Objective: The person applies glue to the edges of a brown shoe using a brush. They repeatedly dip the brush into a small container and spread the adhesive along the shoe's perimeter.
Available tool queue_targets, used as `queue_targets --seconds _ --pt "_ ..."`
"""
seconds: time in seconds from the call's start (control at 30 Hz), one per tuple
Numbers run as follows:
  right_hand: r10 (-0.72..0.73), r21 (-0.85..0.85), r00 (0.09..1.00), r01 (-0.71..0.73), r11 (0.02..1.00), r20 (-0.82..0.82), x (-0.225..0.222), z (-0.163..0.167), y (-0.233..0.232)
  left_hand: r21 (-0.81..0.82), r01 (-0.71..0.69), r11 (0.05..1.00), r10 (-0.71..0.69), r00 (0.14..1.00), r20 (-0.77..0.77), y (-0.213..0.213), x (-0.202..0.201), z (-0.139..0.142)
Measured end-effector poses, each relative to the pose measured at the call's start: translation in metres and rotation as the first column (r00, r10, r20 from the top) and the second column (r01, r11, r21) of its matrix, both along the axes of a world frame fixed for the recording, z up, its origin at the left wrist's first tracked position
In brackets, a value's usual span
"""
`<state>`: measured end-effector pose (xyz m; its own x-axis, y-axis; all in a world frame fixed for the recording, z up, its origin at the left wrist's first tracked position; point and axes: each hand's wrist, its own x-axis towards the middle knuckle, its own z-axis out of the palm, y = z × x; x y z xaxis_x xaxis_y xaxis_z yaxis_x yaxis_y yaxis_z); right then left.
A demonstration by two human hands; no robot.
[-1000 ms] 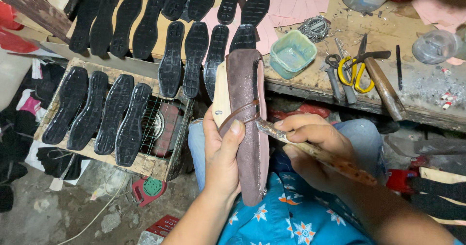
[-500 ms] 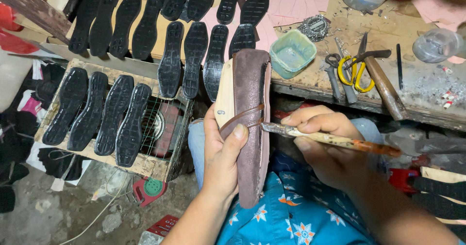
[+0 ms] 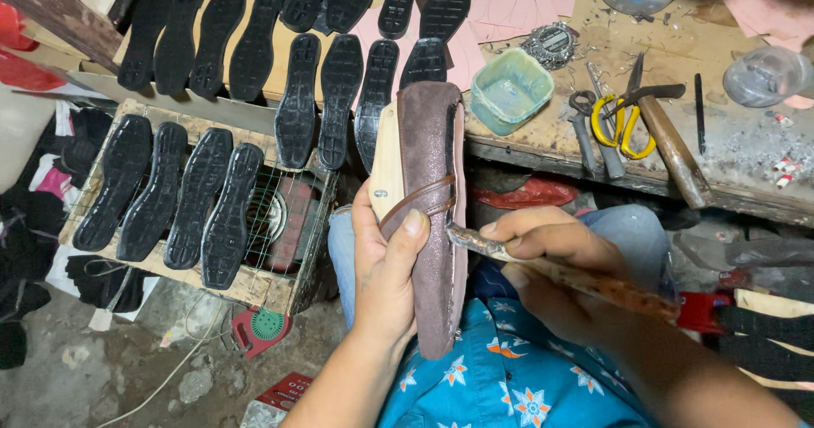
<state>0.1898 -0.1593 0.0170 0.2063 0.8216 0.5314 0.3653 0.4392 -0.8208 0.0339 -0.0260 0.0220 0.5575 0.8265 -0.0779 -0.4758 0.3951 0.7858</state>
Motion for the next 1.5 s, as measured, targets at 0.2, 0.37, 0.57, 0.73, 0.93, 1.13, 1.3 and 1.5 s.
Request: queue_targets --seconds 0.2,0.37,0.57,0.73,0.93,1.13,1.3,1.5 --pt "0.104 -0.07 0.968 -0.123 0.99 -0.229 0.0 -0.008 -0.007 -0.027 0.035 0.999 -0.035 0.999 0.012 0.003 -0.001 -0.001" --pt "-0.083 0.031 0.946 0.098 0.995 -0.315 0.005 -0.012 0.02 -0.084 0.137 0.987 -0.131 0.989 0.067 0.002 -0.005 -0.002" --pt "0.042 -0.076 0.998 -0.045 0.996 -0.039 0.011 -0.007 0.012 -0.121 0.089 0.989 -0.084 0.995 0.046 0.006 -0.012 -0.01" --pt "-0.416 0.003 0.899 0.419 0.908 0.139 0.069 -0.018 0.054 -0.18 0.078 0.98 -0.074 0.997 0.031 0.014 -0.027 -0.014" --pt "-0.366 -0.306 0.807 0.534 0.789 0.463 0.154 -0.035 0.132 -0.164 0.175 0.971 -0.146 0.974 0.175 0.016 -0.033 -0.015" --pt "-0.199 -0.428 0.772 0.524 0.736 0.604 0.161 -0.048 0.16 -0.169 0.153 0.974 -0.13 0.981 0.143 0.019 -0.039 -0.021" --pt "-0.083 -0.563 0.847 0.419 0.712 0.525 0.17 -0.045 0.159 -0.262 0.083 0.962 -0.085 0.996 0.003 0.021 -0.044 -0.032" --pt "-0.381 -0.355 0.847 0.508 0.785 0.371 0.172 -0.05 0.143 -0.459 0.288 0.841 -0.12 0.925 0.36 0.02 -0.046 -0.038"
